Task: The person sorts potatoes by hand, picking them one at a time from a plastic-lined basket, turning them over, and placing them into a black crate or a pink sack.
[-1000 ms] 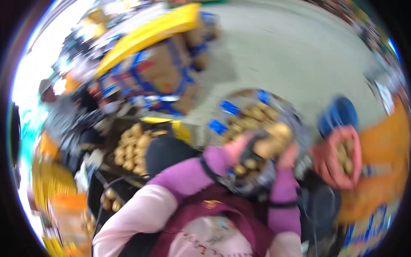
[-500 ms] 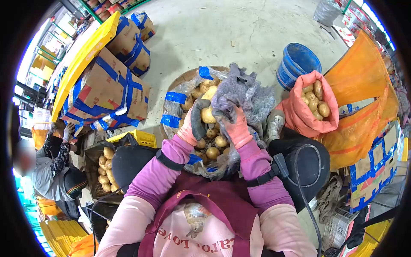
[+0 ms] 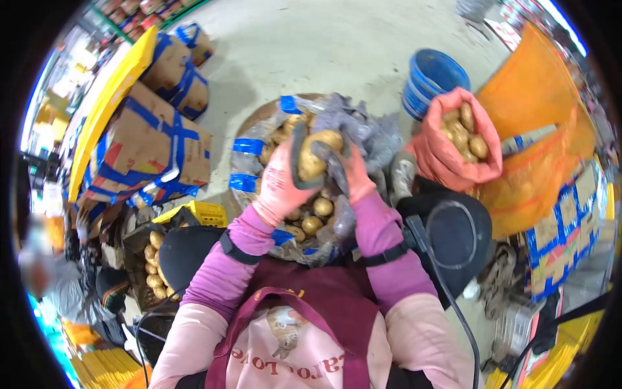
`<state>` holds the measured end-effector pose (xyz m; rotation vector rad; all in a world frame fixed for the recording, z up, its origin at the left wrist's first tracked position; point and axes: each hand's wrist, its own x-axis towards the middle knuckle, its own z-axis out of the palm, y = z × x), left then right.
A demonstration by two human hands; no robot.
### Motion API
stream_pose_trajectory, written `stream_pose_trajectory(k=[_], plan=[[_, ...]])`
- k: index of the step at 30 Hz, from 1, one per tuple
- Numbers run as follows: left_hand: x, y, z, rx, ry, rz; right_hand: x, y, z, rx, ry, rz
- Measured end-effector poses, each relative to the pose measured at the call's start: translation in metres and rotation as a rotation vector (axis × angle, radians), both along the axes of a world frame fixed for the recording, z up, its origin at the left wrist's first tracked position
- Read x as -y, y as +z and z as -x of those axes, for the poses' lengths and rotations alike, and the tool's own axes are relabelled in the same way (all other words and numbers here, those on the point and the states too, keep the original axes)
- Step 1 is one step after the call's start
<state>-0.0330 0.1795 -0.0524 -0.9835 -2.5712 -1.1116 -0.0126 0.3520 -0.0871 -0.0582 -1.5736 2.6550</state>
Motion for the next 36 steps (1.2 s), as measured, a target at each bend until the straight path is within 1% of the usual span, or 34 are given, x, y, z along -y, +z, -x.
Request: stream_pose_trajectory(k=[1, 2, 4, 5, 6, 8, 9, 10, 11, 12, 14, 15, 17, 18, 19, 20, 22, 23, 24, 26, 27, 28, 29, 30, 31, 32, 33, 34, 35, 36], plan=[[-0.002, 0.006, 0.0, 0.039, -0.037, -0.114, 0.003, 0.0, -0.005, -0.092, -0.065, -0.01], [-0.006, 0.006, -0.003, 0.054, 0.003, -0.231, 0.004, 0.0, -0.007, -0.188, -0.128, -0.026], [-0.01, -0.006, 0.002, 0.281, 0.039, -0.381, -0.002, -0.004, 0.001, -0.021, -0.123, 0.119], [-0.011, -0.009, 0.002, 0.756, -0.107, -0.636, -0.002, -0.011, 0.005, -0.074, -0.164, 0.028], [-0.007, -0.029, 0.01, 0.845, -0.114, -0.611, -0.005, -0.014, 0.004, -0.07, -0.18, 0.03], [-0.005, -0.036, 0.013, 0.686, -0.023, -0.433, -0.003, -0.019, 0.004, -0.053, -0.165, 0.086], [-0.004, -0.029, 0.011, 0.685, -0.025, -0.426, 0.003, -0.02, 0.005, -0.043, -0.287, 0.052], [-0.006, -0.016, 0.009, 0.598, 0.002, -0.43, 0.001, -0.018, 0.006, -0.049, -0.296, 0.055], [-0.007, -0.003, 0.009, 0.508, 0.025, -0.437, -0.002, -0.015, 0.012, 0.004, -0.48, -0.144], [-0.005, 0.006, 0.012, 0.498, 0.02, -0.438, -0.007, -0.011, 0.021, 0.057, -0.659, -0.344], [0.003, 0.02, 0.013, 0.252, 0.082, -0.258, -0.05, -0.033, 0.047, 0.161, -0.351, 0.319], [0.004, 0.032, 0.01, 0.203, 0.072, -0.257, -0.038, 0.02, 0.042, 0.126, -0.559, 0.016], [0.008, 0.038, 0.006, 0.191, 0.064, -0.246, -0.095, -0.029, 0.091, 0.176, -0.454, -1.166], [0.013, 0.04, 0.005, 0.178, 0.063, -0.233, -0.108, -0.016, 0.087, 0.168, -0.451, -1.164], [0.014, 0.042, 0.002, 0.134, 0.045, -0.217, -0.12, 0.012, 0.085, 0.099, -0.257, -1.23], [0.017, 0.037, -0.001, 0.126, 0.103, -0.093, -0.128, 0.036, 0.087, 0.022, -0.056, -1.29], [0.019, 0.011, 0.007, 0.17, 0.013, -0.158, -0.135, 0.051, 0.091, 0.232, 0.405, 0.393], [0.018, 0.013, 0.004, 0.16, -0.02, -0.132, -0.153, 0.042, 0.094, 0.113, 0.604, 0.239], [0.015, 0.013, 0.003, 0.16, -0.018, -0.086, -0.138, 0.048, 0.09, 0.117, 0.621, 0.245], [0.008, 0.014, 0.002, 0.208, -0.081, -0.104, -0.086, 0.074, 0.059, -0.349, 0.62, -0.281], [0.006, 0.016, 0.003, 0.21, -0.082, -0.105, -0.07, 0.073, 0.052, -0.281, 0.625, -0.379], [0.005, 0.019, 0.004, 0.292, -0.106, -0.149, -0.059, 0.07, 0.049, -0.21, 0.622, -0.474], [0.003, 0.02, 0.005, 0.373, -0.139, -0.19, -0.054, 0.054, 0.052, -0.127, 0.672, -0.368], [0.002, 0.02, 0.009, 0.372, -0.158, -0.189, -0.052, 0.03, 0.057, -0.049, 0.716, -0.265], [0.002, 0.019, 0.012, 0.324, -0.146, -0.163, -0.044, 0.035, 0.06, -0.472, 0.508, -0.811], [0.001, 0.017, 0.012, 0.279, -0.124, -0.14, -0.046, 0.04, 0.051, -0.544, 0.467, -0.94], [-0.003, 0.025, 0.01, 0.362, -0.131, -0.153, -0.043, 0.039, 0.052, -0.468, 0.449, -0.982], [-0.005, 0.023, 0.01, 0.366, -0.13, -0.156, -0.04, 0.039, 0.053, -0.392, 0.431, -1.021], [-0.006, 0.021, 0.009, 0.317, -0.124, -0.131, -0.038, 0.039, 0.053, -0.389, 0.434, -1.019], [-0.006, 0.02, 0.009, 0.265, -0.119, -0.103, -0.034, 0.051, 0.051, -0.315, 0.406, -1.092]])
